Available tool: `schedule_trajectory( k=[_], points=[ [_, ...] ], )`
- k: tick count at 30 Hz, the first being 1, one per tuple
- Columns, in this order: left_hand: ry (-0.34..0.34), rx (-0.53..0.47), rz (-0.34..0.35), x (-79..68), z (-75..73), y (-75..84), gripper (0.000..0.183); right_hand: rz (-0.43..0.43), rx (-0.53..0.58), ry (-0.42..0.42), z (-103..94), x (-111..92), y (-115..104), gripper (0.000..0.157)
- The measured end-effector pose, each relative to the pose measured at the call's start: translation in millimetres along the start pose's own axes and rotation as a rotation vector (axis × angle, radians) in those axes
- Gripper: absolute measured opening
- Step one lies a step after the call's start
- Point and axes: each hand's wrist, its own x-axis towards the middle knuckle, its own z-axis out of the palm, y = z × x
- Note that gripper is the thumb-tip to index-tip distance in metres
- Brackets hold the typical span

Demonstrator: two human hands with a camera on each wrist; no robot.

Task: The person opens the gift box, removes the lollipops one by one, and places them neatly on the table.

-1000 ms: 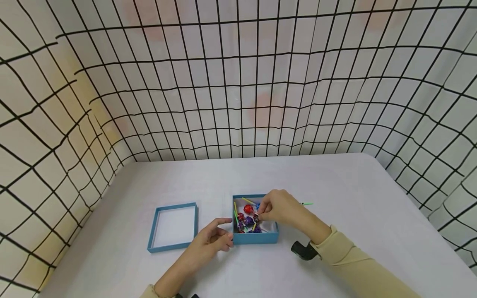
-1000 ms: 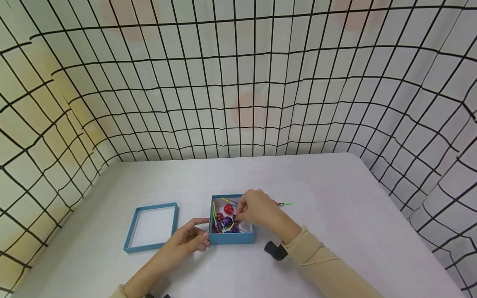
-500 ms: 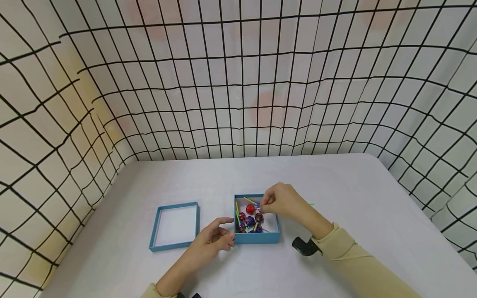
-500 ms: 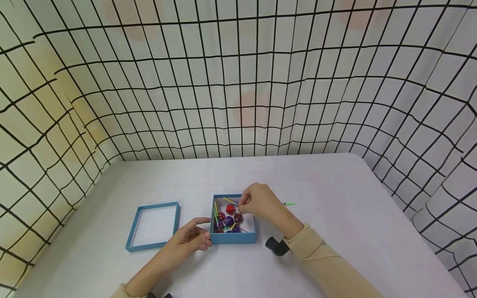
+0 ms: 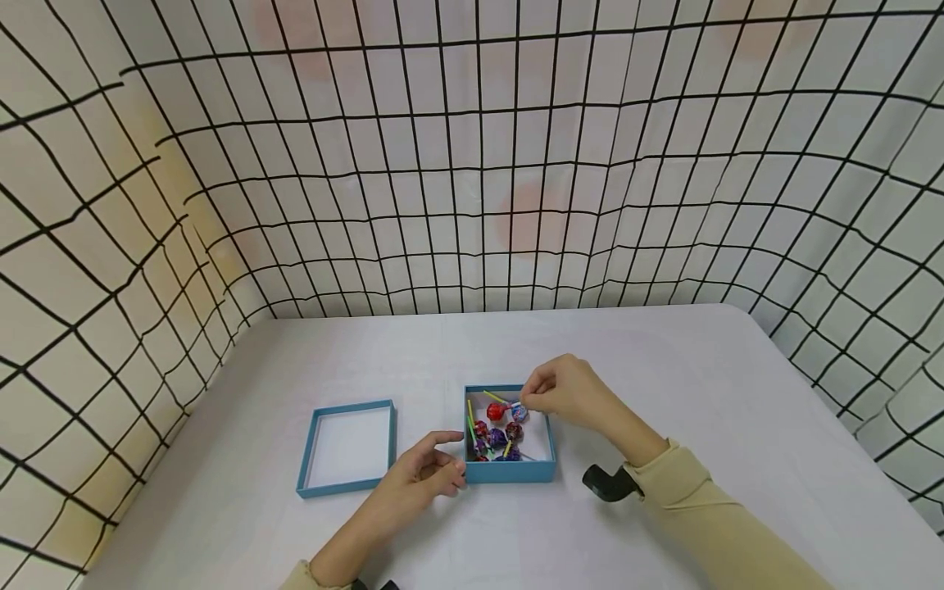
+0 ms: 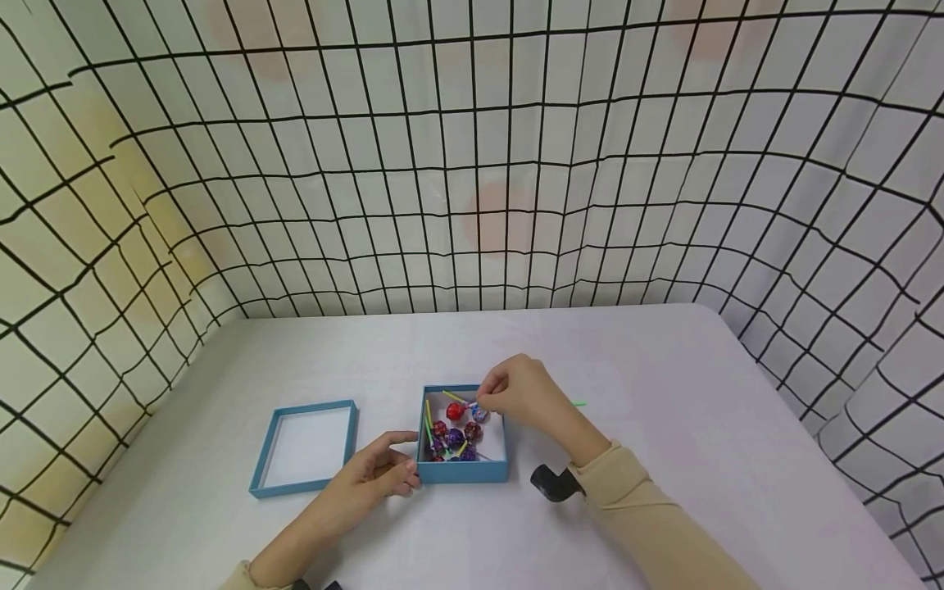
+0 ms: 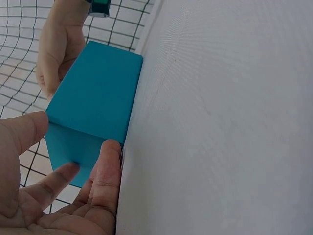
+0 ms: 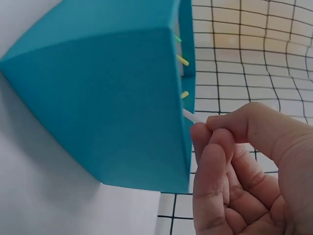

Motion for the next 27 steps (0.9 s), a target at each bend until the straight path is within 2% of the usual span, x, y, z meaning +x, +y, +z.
schedule_trajectory(
  k=[11,17,27],
  points=[
    [0.008,-0.011,-0.011,-1.2,0.8,2.7,0.053,0.013,0.069,0.026,-25.4,-9.5,3.6,0.009],
    [0.010,-0.011,-0.011,-0.9,1.1,2.1,0.052,-0.009,0.114,0.029,-40.2,-14.6,12.3,0.013],
    [0.011,-0.008,-0.008,-0.5,0.8,1.0,0.053,0.022,0.194,0.010,-60.6,-26.5,28.4,0.023]
  ],
)
